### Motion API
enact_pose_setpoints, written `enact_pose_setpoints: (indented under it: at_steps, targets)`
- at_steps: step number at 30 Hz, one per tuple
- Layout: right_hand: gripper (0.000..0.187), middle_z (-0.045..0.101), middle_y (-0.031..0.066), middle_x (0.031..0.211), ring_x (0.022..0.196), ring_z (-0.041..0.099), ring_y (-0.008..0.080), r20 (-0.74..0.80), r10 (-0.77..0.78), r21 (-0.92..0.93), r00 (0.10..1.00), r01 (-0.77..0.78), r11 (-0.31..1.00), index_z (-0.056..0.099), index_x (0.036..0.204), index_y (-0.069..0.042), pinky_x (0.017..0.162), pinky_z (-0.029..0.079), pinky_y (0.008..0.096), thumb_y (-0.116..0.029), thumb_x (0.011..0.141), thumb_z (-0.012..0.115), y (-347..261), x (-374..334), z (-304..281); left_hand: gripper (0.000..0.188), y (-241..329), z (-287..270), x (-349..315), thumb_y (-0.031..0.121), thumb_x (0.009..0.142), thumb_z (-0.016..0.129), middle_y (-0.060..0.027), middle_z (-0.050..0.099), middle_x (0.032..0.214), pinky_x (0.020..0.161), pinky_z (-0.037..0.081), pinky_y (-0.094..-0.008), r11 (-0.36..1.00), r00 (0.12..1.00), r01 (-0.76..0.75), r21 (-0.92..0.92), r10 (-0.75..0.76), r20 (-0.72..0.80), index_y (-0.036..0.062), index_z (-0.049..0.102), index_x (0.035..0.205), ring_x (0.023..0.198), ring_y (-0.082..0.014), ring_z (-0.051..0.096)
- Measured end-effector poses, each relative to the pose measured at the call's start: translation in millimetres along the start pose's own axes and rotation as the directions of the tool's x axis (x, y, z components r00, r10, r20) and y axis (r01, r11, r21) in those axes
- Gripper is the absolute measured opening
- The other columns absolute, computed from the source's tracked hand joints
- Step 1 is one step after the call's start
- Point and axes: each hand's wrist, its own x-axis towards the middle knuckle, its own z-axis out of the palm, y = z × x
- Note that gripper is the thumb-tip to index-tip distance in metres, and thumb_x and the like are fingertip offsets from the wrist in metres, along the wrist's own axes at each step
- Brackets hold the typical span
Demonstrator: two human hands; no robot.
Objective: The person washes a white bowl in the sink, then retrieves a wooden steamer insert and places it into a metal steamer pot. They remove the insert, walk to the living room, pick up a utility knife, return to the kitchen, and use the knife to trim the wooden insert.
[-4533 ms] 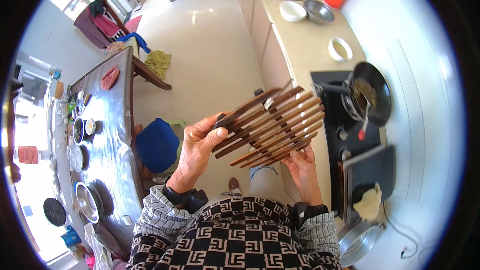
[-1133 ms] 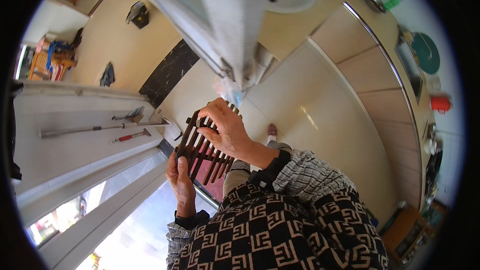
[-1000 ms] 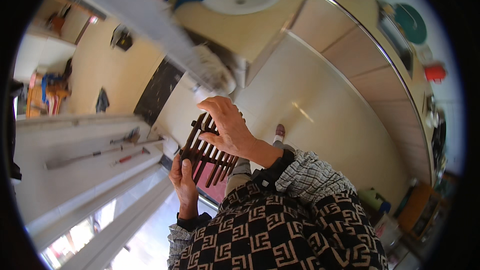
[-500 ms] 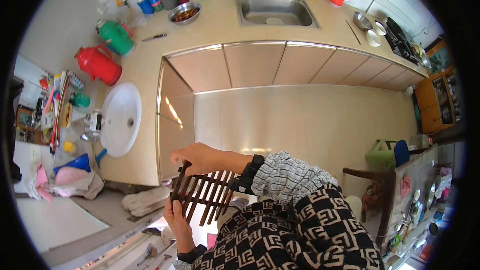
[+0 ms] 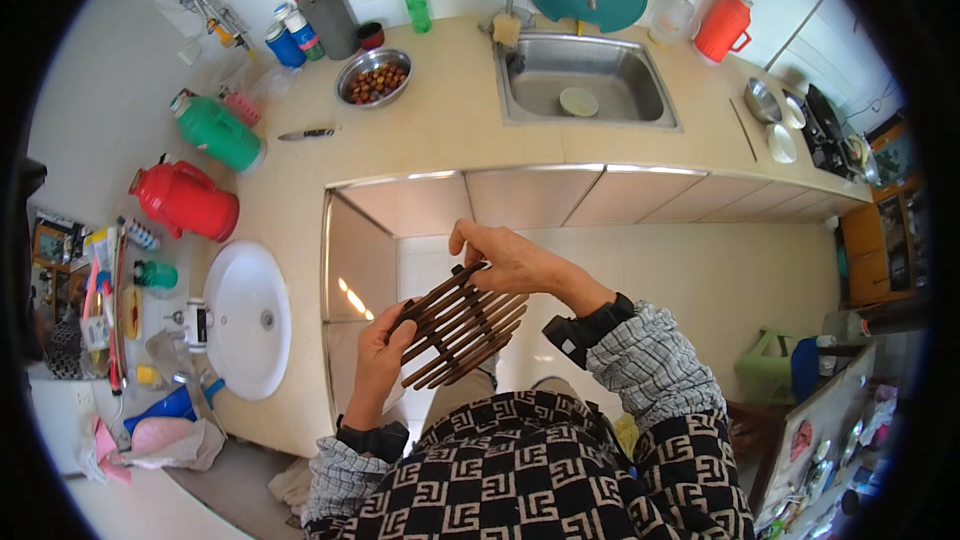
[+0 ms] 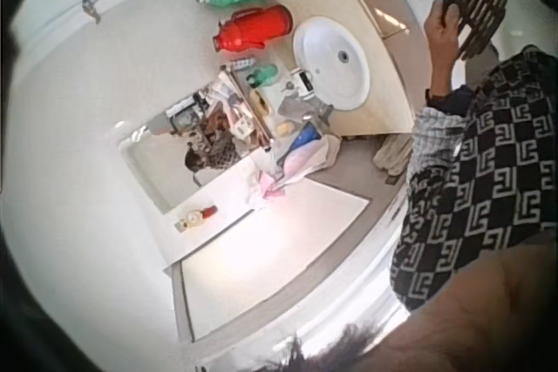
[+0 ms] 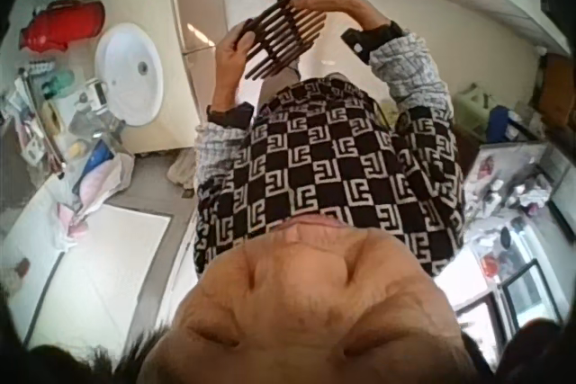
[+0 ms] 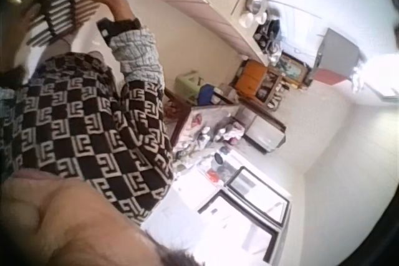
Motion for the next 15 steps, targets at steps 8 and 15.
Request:
enact_pose_setpoints:
  at_steps: [8, 15]
  targets:
    - [0.033, 0.067, 0.0078, 0.081, 0.081, 0.068, 0.0262, -0.217, 0.085, -0.308, 0.972, -0.151, 0.939, 0.057, 0.109, -0.005, 0.078, 0.052, 0.0388, 0.005, 0.08, 0.067, 32, 66, -145, 0.038, 54, -12, 163, 0.02, 0.106, 0.062, -0.0073, 0.072, 0.118, 0.094, 0.052, -0.027, 1.0, 0.993, -0.023, 0.007, 0.022, 0.119, -0.0046, 0.063, 0.135, 0.105, -0.0115, 0.065]
    - [0.008, 0.066, 0.0026, 0.087, 0.084, 0.064, 0.014, -0.438, 0.171, 0.042, 0.882, -0.17, 0.985, 0.066, 0.095, -0.002, 0.077, 0.053, 0.0312, -0.007, 0.09, 0.07, 107, 86, -303, 0.037, 66, -31, 227, 0.022, 0.107, 0.06, -0.0093, 0.074, 0.116, 0.094, 0.054, -0.029, 0.989, 0.992, 0.027, -0.149, -0.045, -0.12, -0.0032, 0.063, 0.133, 0.105, -0.014, 0.068]
